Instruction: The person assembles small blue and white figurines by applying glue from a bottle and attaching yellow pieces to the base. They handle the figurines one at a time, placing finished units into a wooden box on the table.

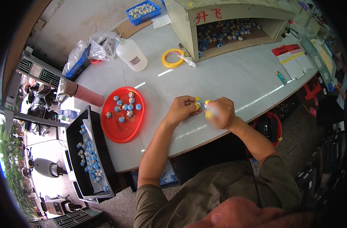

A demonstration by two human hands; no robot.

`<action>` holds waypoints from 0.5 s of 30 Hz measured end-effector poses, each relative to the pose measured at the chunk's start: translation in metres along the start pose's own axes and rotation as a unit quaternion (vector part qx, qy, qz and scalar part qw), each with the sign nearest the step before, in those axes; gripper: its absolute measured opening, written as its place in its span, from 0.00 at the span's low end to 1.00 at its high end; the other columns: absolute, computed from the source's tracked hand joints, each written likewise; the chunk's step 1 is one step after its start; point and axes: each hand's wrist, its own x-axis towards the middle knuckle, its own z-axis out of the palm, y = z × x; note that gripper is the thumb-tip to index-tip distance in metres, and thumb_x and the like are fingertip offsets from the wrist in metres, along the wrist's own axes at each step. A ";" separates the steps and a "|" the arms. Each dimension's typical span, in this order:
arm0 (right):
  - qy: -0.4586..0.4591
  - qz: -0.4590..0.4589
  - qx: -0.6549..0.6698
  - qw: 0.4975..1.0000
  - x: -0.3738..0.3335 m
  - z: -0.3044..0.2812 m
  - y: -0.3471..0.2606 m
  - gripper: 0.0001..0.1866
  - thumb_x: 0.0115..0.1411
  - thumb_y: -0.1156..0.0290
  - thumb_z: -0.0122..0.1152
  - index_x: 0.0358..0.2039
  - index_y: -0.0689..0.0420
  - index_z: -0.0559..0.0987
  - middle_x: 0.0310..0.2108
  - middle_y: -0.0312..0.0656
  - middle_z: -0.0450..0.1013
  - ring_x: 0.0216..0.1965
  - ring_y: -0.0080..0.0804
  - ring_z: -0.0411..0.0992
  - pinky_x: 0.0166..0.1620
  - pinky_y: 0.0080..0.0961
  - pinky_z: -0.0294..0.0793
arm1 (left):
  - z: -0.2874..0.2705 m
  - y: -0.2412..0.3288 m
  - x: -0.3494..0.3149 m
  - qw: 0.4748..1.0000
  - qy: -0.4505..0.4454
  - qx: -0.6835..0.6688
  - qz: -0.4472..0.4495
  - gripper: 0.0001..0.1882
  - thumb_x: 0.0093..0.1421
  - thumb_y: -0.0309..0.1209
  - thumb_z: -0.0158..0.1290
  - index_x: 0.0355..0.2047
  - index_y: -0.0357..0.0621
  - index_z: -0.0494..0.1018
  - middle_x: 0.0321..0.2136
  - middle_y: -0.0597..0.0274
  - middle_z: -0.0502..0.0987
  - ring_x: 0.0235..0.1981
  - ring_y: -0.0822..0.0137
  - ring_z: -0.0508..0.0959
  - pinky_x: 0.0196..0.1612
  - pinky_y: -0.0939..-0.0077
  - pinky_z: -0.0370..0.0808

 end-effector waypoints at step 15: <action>0.001 -0.002 0.004 1.000 0.002 0.000 0.000 0.11 0.52 0.73 0.66 0.35 0.62 0.77 0.25 0.44 0.78 0.21 0.38 0.75 0.26 0.32 0.70 | 0.000 -0.001 0.002 1.000 0.011 -0.016 -0.006 0.17 0.61 0.22 0.57 0.47 0.21 0.72 0.40 0.51 0.79 0.38 0.65 0.84 0.41 0.81 0.83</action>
